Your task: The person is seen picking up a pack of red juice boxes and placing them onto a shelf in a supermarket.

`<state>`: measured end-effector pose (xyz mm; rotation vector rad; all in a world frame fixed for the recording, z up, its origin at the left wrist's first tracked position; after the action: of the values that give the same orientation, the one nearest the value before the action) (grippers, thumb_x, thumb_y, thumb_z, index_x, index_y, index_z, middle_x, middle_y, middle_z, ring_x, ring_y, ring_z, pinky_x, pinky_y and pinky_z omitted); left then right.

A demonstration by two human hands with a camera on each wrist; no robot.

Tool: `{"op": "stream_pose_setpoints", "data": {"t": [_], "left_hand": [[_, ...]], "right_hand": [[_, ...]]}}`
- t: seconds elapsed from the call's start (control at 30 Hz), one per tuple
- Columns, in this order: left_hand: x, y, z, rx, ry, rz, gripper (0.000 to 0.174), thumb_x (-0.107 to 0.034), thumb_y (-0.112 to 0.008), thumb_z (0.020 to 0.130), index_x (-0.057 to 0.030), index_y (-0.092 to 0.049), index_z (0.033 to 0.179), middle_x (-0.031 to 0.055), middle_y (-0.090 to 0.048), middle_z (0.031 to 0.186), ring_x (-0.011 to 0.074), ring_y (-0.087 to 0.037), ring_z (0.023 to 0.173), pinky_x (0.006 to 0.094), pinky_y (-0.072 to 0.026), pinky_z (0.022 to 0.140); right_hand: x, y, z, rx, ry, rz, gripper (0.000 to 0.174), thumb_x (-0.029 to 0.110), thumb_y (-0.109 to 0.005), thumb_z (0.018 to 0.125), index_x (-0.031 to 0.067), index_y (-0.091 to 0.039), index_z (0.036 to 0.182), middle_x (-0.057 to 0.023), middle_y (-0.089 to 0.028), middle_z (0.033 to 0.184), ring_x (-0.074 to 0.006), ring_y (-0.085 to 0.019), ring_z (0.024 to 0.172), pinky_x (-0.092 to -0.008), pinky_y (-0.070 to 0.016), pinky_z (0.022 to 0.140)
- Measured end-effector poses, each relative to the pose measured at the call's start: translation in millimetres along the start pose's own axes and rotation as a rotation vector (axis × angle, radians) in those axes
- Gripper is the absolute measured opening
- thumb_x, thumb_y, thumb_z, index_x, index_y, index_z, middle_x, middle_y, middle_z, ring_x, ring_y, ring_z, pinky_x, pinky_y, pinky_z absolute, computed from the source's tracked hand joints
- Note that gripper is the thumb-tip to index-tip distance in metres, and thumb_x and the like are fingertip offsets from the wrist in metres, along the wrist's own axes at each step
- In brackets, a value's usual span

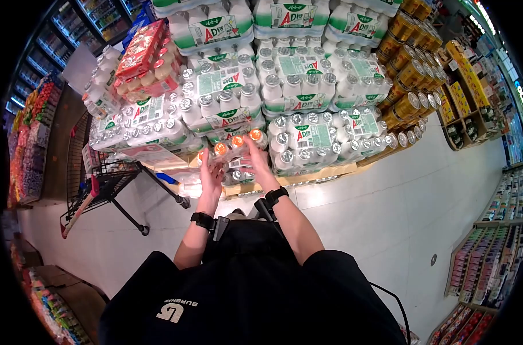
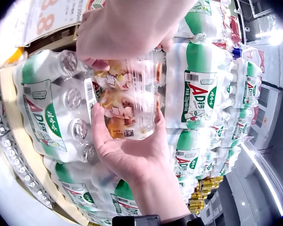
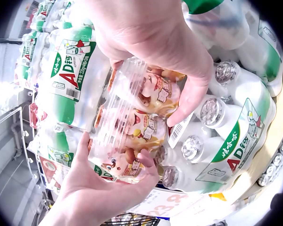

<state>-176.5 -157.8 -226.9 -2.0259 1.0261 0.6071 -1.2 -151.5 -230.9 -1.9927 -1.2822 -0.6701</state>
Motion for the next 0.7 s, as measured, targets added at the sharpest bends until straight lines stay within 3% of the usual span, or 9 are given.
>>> {"op": "stream_pose_setpoints", "data": {"t": [0.37, 0.7], "left_hand": [[5.0, 4.2, 3.9, -0.032, -0.044, 0.001, 0.065, -0.058, -0.071, 0.083, -0.0177, -0.053, 0.13, 0.0024, -0.055, 0.104, 0.0159, -0.055, 0.095, 0.0321, -0.0399, 0.078], [4.0, 1.6, 1.4, -0.056, -0.07, -0.024, 0.06, -0.058, -0.072, 0.08, -0.0178, -0.057, 0.122, 0.0017, -0.057, 0.102, 0.0157, -0.055, 0.095, 0.0337, -0.0388, 0.083]], "right_hand": [[-0.2, 1.6, -0.5, 0.042, 0.014, -0.035, 0.104, 0.076, -0.063, 0.073, 0.0038, -0.041, 0.144, -0.0231, -0.051, 0.124, -0.0302, -0.06, 0.108, -0.0396, -0.0585, 0.078], [1.8, 2.1, -0.8, 0.041, 0.012, -0.047, 0.106, 0.076, -0.064, 0.072, 0.0035, -0.04, 0.146, -0.0232, -0.053, 0.123, -0.0307, -0.06, 0.109, -0.0395, -0.0591, 0.076]]}}
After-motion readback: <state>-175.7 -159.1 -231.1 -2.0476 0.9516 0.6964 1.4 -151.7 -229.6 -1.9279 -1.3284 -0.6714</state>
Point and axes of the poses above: each hand's wrist, its own z-axis towards the middle knuckle, its own y-axis out of the back of the hand, x = y × z, the point moved 6 cm from there along z, towards the middle knuckle
